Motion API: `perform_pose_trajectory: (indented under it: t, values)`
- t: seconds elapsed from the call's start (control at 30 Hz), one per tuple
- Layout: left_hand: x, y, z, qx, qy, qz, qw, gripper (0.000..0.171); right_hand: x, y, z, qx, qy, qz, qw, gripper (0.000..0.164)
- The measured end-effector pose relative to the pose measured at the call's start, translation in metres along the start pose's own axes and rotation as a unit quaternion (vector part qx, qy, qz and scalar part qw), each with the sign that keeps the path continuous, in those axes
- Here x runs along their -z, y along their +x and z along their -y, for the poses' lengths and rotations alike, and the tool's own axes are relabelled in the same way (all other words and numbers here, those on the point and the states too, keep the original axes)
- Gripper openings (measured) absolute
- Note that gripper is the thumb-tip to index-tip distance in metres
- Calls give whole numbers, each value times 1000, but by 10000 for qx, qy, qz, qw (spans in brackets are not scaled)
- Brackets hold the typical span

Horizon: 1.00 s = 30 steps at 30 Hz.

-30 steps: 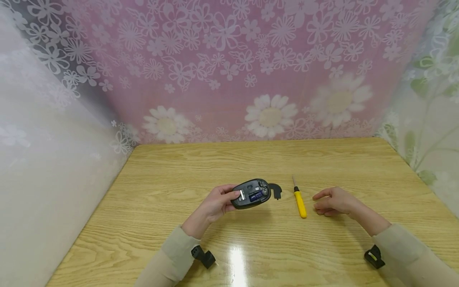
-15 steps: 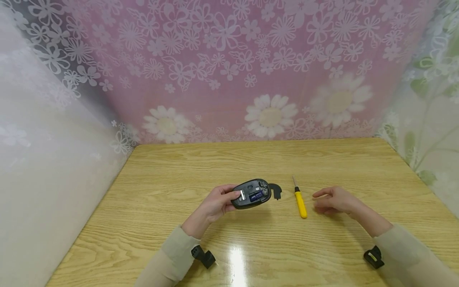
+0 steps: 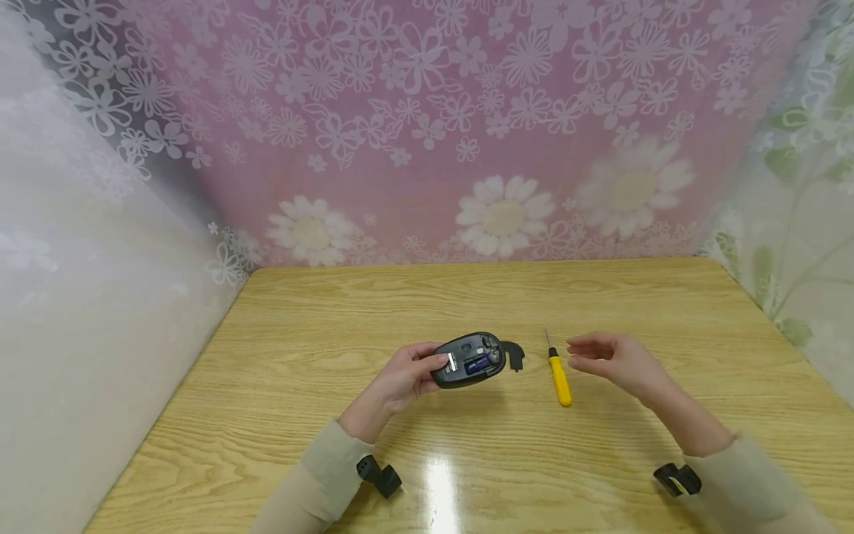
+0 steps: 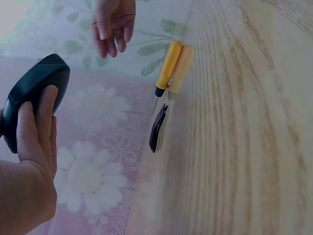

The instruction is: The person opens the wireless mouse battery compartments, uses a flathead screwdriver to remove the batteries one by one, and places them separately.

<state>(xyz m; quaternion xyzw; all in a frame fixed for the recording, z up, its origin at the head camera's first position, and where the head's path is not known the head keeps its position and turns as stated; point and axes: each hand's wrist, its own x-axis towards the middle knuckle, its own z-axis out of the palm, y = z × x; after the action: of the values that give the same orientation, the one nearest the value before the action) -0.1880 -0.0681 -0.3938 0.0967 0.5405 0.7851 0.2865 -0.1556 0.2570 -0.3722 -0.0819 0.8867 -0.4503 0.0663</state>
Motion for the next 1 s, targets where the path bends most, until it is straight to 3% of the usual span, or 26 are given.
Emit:
perform_pose_trajectory:
  t: [0.57, 1.0]
  values:
    - [-2, 1, 1, 39, 15, 22, 10000, 39, -24, -4, 37, 926, 378, -189, 9948, 40]
    - [-3, 2, 2, -59, 37, 113, 9999, 36, -38, 3, 56, 1165, 803, -78, 9899, 37]
